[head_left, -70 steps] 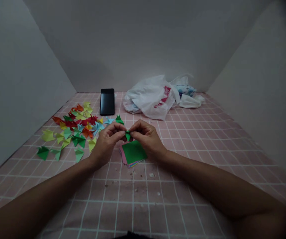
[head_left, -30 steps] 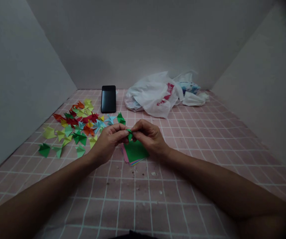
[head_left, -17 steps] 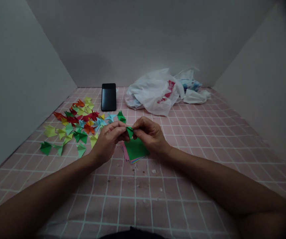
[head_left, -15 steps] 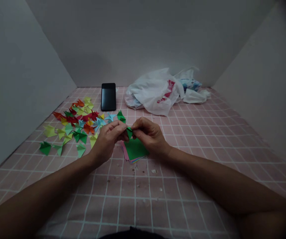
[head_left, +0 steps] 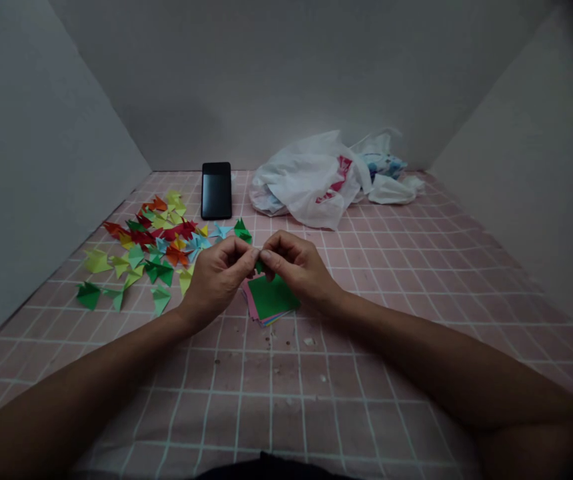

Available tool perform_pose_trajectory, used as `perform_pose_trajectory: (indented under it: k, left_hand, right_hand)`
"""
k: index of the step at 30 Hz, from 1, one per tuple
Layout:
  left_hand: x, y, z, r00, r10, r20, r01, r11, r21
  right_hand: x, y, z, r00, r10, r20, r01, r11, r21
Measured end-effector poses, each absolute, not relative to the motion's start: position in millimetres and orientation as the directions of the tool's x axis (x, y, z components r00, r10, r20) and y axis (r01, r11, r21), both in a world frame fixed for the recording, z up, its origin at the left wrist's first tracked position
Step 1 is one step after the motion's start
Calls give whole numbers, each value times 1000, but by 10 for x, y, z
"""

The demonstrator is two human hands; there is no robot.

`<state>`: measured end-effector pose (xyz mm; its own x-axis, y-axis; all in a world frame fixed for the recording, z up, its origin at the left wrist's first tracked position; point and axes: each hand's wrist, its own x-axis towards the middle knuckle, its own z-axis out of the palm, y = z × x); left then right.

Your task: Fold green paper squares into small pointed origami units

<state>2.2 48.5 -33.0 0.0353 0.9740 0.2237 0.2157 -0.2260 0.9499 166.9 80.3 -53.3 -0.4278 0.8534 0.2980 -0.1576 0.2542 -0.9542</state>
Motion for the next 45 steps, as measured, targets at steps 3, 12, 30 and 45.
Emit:
perform_pose_trajectory:
  k: [3, 12, 30, 45]
  left_hand:
    - [16, 490, -339, 59, 971, 233, 231, -240, 943]
    - [16, 502, -340, 132, 973, 189, 188, -211, 959]
    - [27, 517, -378, 97, 987, 131, 182, -147, 972]
    - [-38, 607, -411, 151, 982, 113, 187, -141, 972]
  right_hand:
    - [1673, 804, -542, -416, 854, 313, -107, 296, -949]
    - [1681, 762, -579, -382, 847, 370, 50, 418, -907]
    - [1643, 777, -591, -447, 872, 198, -98, 172, -980]
    - [1666, 879, -567, -620, 760, 193, -71, 191, -979]
